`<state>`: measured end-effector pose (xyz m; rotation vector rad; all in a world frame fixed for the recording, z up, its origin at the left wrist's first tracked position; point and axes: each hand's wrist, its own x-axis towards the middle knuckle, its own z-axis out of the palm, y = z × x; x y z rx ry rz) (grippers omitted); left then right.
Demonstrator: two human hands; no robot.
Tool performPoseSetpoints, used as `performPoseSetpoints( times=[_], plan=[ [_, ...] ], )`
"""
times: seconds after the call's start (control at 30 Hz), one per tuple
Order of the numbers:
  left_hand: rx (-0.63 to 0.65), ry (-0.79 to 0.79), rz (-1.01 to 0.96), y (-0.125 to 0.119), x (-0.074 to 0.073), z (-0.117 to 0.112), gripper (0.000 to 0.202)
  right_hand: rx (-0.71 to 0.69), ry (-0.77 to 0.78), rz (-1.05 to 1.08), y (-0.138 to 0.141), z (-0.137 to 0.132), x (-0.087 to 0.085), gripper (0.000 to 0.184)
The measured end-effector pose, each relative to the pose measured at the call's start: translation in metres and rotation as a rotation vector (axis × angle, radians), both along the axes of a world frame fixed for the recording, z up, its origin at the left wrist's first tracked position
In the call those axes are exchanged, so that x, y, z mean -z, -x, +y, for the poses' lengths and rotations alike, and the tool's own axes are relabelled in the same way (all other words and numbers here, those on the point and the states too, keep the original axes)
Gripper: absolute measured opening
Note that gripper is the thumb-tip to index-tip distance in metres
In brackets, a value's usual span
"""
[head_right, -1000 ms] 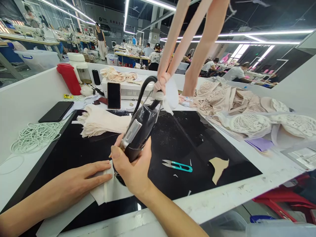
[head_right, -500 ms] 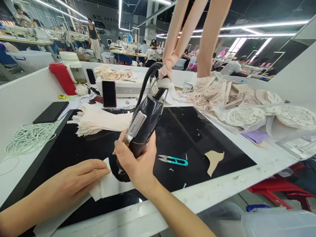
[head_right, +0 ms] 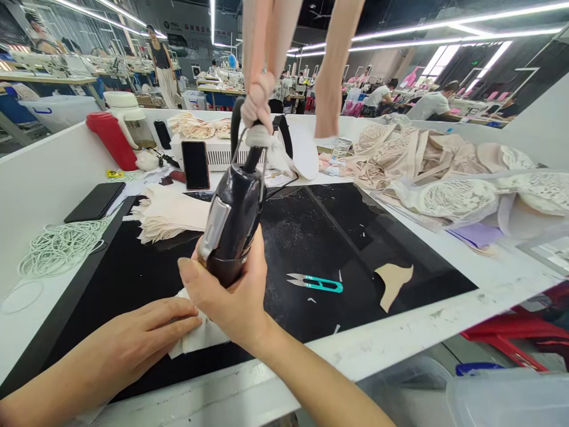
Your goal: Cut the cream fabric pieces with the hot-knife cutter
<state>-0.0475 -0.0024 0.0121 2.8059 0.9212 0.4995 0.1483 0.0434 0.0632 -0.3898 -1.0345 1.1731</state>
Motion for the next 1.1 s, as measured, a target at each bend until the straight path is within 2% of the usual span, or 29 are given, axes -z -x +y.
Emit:
performPoseSetpoints(
  times=[0.23, 0.4, 0.5, 0.73, 0.93, 1.1],
  plan=[
    [-0.014, -0.002, 0.007, 0.002, 0.007, -0.001, 0.055, 0.008, 0.039, -0.035, 0.005, -0.002, 0.001, 0.037],
    [-0.007, 0.002, 0.023, 0.002, 0.007, -0.002, 0.053, 0.052, 0.055, -0.075, 0.005, -0.002, -0.001, 0.033],
    [-0.005, 0.004, 0.044, 0.003, 0.004, -0.002, 0.049, 0.045, 0.044, -0.063, -0.001, -0.004, -0.003, 0.036],
    [-0.001, -0.128, 0.027, -0.010, -0.003, -0.006, 0.038, 0.089, 0.026, -0.054, -0.027, -0.017, -0.001, 0.044],
    [-0.001, -0.020, 0.066, -0.032, 0.006, -0.016, 0.040, 0.107, 0.012, -0.082, -0.034, -0.027, 0.002, 0.041],
    [-0.032, -0.004, 0.072, -0.031, 0.011, -0.021, 0.042, 0.111, 0.008, -0.073, -0.035, -0.028, 0.003, 0.044]
  ],
)
